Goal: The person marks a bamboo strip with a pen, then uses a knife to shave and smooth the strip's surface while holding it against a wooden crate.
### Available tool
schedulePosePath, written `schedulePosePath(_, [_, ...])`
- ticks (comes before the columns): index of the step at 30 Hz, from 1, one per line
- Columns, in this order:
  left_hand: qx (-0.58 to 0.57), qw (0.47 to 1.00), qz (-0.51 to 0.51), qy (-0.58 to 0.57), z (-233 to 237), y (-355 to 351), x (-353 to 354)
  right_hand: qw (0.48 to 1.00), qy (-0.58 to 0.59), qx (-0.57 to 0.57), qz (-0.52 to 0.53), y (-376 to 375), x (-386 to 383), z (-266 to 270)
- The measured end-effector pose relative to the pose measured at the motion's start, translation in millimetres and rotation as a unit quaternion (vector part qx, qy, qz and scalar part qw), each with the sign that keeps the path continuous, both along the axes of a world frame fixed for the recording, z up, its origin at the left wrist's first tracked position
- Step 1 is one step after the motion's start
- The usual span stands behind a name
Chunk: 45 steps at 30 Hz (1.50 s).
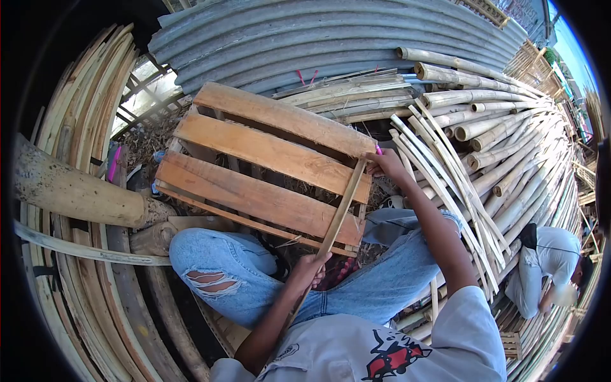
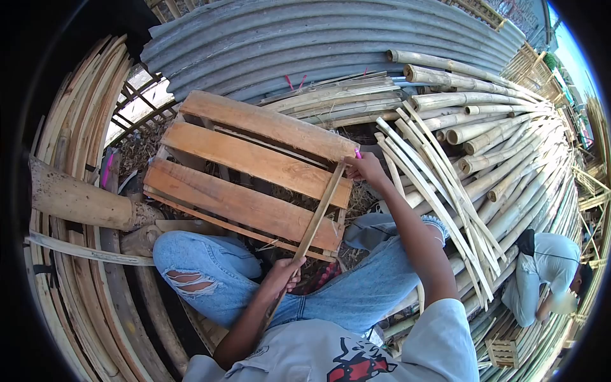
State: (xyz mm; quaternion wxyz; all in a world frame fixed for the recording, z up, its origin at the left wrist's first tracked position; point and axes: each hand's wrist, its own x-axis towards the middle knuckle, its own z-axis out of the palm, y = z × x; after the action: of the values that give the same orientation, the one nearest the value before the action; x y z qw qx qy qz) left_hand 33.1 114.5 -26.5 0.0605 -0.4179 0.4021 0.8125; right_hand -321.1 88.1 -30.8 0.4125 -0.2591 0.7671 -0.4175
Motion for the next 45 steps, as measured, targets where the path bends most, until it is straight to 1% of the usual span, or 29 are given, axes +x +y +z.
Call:
schedulePosePath(3, [-0.034, 0.999, -0.004, -0.016, 4.7, 3.2, 0.9, 0.998, -0.06, -0.018, -0.011, -2.5, -2.5, -6.4])
schedulePosePath(5, [-0.109, 0.994, -0.016, -0.01, 5.0, 4.0, 0.6, 0.989, -0.126, -0.076, -0.025, -5.4, -6.3, -10.5])
schedulePosePath(7, [-0.111, 0.993, -0.028, -0.024, 16.1, -6.1, -2.3, 0.984, -0.156, -0.08, -0.034, -8.6, -6.0, -2.7])
schedulePosePath(9, [-0.171, 0.983, -0.056, -0.032, 27.3, -17.3, -6.8, 0.979, -0.184, -0.083, -0.042, -10.6, -4.6, 3.5])
schedulePosePath(10, [-0.182, 0.981, -0.064, 0.006, 18.5, -25.7, -6.2, 0.974, -0.199, -0.098, -0.047, -11.6, -2.8, 5.4])
schedulePosePath(11, [-0.183, 0.981, -0.064, 0.005, 18.3, -31.7, -6.6, 0.969, -0.214, -0.113, -0.052, -12.3, -0.9, 7.4])
schedulePosePath(13, [-0.135, 0.989, -0.039, 0.05, 26.5, -46.6, -15.7, 0.965, -0.227, -0.126, -0.049, -13.8, -1.6, 8.7])
schedulePosePath(15, [-0.102, 0.993, -0.04, 0.048, 26.2, -52.5, -20.4, 0.96, -0.238, -0.14, -0.047, -12.8, -2.4, 10.7])
schedulePosePath(17, [0.087, 0.987, -0.015, 0.134, 14.8, -57.1, -23.9, 0.955, -0.247, -0.155, -0.052, -12.1, -4.0, 13.6])
schedulePosePath(18, [0.129, 0.981, -0.011, 0.144, 11.4, -55.0, -24.5, 0.955, -0.247, -0.157, -0.053, -12.6, -5.3, 12.8])
schedulePosePath(19, [0.128, 0.981, -0.013, 0.144, 6.5, -53.7, -24.1, 0.955, -0.243, -0.16, -0.048, -13.4, -6.2, 11.3])
schedulePosePath(21, [0.208, 0.959, 0.016, 0.194, -1.8, -51.9, -22.4, 0.955, -0.241, -0.164, -0.044, -13.6, -7.7, 8.8])
schedulePosePath(24, [0.214, 0.956, 0.028, 0.2, -6.4, -53.9, -20.8, 0.965, -0.209, -0.157, -0.025, -14.9, -3.6, 12.0])
schedulePosePath(26, [0.207, 0.959, 0.042, 0.191, -6.2, -56.7, -19.4, 0.979, -0.119, -0.134, -0.094, -15.2, 4.6, 23.4])
schedulePosePath(27, [0.2, 0.961, 0.055, 0.182, -4.9, -58.0, -19.2, 0.979, -0.12, -0.135, -0.095, -14.1, 5.1, 26.0])
schedulePosePath(28, [0.199, 0.962, 0.054, 0.181, -3.0, -59.2, -19.3, 0.991, 0.004, -0.114, -0.071, -13.2, 5.6, 28.2])
schedulePosePath(29, [0.121, 0.979, 0.065, 0.153, -0.2, -60.2, -19.4, 0.987, 0.128, -0.091, -0.046, -12.6, 6.0, 29.1])
schedulePosePath(30, [0.043, 0.988, 0.075, 0.125, 2.9, -61.2, -19.8, 0.987, 0.126, -0.092, -0.048, -12.1, 5.4, 27.4])
schedulePosePath(31, [0.041, 0.989, 0.073, 0.123, 4.8, -62.9, -20.3, 0.98, 0.189, -0.066, 0.004, -11.5, 4.9, 25.6])
schedulePosePath(32, [-0.051, 0.994, 0.051, 0.082, 6.3, -64.7, -20.7, 0.966, 0.25, -0.039, 0.055, -11.4, 4.9, 23.4])
schedulePosePath(33, [-0.142, 0.989, 0.028, 0.039, 11.1, -65.9, -22.0, 0.967, 0.248, -0.04, 0.053, -10.2, 8.7, 20.5])
schedulePosePath(34, [-0.216, 0.976, 0.004, 0.006, 16.2, -64.8, -24.4, 0.959, 0.253, -0.063, 0.112, -7.8, 15.2, 16.3])
schedulePosePath(35, [-0.217, 0.976, 0.001, 0.005, 22.9, -61.3, -27.0, 0.947, 0.257, -0.087, 0.171, -5.9, 21.5, 12.2])
schedulePosePath(36, [-0.319, 0.947, -0.015, -0.035, 35.0, -56.2, -30.6, 0.945, 0.254, -0.027, 0.206, -5.3, 28.3, 13.2])
schedulePosePath(37, [-0.418, 0.905, -0.029, -0.075, 44.4, -52.3, -33.5, 0.945, 0.253, -0.029, 0.205, -3.7, 35.9, 11.6])
schedulePosePath(39, [-0.441, 0.892, -0.048, -0.09, 42.2, -50.2, -34.8, 0.929, 0.268, -0.047, 0.249, -1.1, 51.9, 9.0])
schedulePosePath(41, [-0.633, 0.767, -0.087, -0.053, 21.1, -48.8, -32.6, 0.929, 0.26, -0.035, 0.261, -2.1, 62.1, 11.2])
schedulePosePath(43, [-0.649, 0.752, -0.098, -0.063, 31.1, -45.6, -35.1, 0.933, 0.256, -0.048, 0.25, -2.7, 67.0, 5.2])
schedulePosePath(45, [-0.649, 0.738, -0.137, -0.128, 35.7, -43.6, -37.5, 0.93, 0.266, -0.035, 0.253, -2.7, 65.9, 4.4])
